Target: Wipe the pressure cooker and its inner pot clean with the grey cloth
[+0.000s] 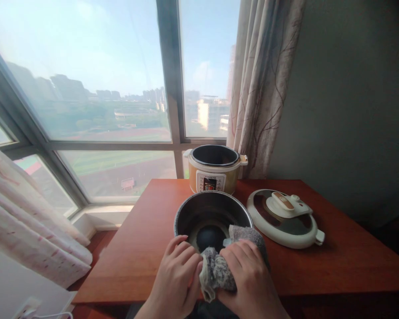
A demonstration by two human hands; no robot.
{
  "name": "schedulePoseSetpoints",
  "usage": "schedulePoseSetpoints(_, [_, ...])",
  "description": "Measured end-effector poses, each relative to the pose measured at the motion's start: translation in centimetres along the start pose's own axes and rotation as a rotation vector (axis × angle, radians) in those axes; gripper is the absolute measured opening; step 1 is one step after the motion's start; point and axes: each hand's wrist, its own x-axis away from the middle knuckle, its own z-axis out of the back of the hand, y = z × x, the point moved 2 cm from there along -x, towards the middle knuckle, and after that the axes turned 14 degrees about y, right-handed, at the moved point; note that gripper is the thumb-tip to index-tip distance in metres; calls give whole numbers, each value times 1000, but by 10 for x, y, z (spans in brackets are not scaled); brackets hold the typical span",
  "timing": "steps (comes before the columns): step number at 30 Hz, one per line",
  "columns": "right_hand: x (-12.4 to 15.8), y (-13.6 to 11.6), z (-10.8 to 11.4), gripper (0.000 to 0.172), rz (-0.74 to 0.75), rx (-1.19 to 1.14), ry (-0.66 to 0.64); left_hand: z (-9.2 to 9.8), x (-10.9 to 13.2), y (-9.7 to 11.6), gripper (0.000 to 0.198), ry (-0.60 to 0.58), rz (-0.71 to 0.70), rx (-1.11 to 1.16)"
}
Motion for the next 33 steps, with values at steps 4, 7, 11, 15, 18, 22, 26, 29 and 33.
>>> schedulePoseSetpoints(4, [1, 4, 2, 46, -19, -38, -36, 3, 4, -6, 19, -84, -31, 10])
schedulePoseSetpoints(7, [4, 8, 1, 46, -33, -73, -59, -2, 9, -12, 22, -58, -72, -93])
schedulePoseSetpoints(11, [-1, 17, 7, 45, -33, -95, -151, -12, 11, -22, 29, 74, -149, -168])
schedulePoseSetpoints(15, [-20, 40, 19, 41, -11, -124, -336, -13, 5, -39, 32, 102, -198, -149])
schedulePoseSetpoints(18, [-35, 59, 25, 42, 11, -153, -401, -10, -4, -58, 32, 95, -216, -99])
schedulePoseSetpoints(22, [-41, 66, 21, 41, 16, -148, -394, -10, -14, -81, 33, 49, -206, -41])
schedulePoseSetpoints(26, [-38, 59, 16, 35, 1, -123, -369, -9, -14, -88, 30, 21, -214, -27])
schedulePoseSetpoints(29, [-36, 53, 14, 32, 11, -114, -362, -6, -10, -79, 26, -27, -224, -60])
schedulePoseSetpoints(33, [-35, 43, 14, 28, 6, -93, -336, -7, -6, -52, 33, -42, -229, -125])
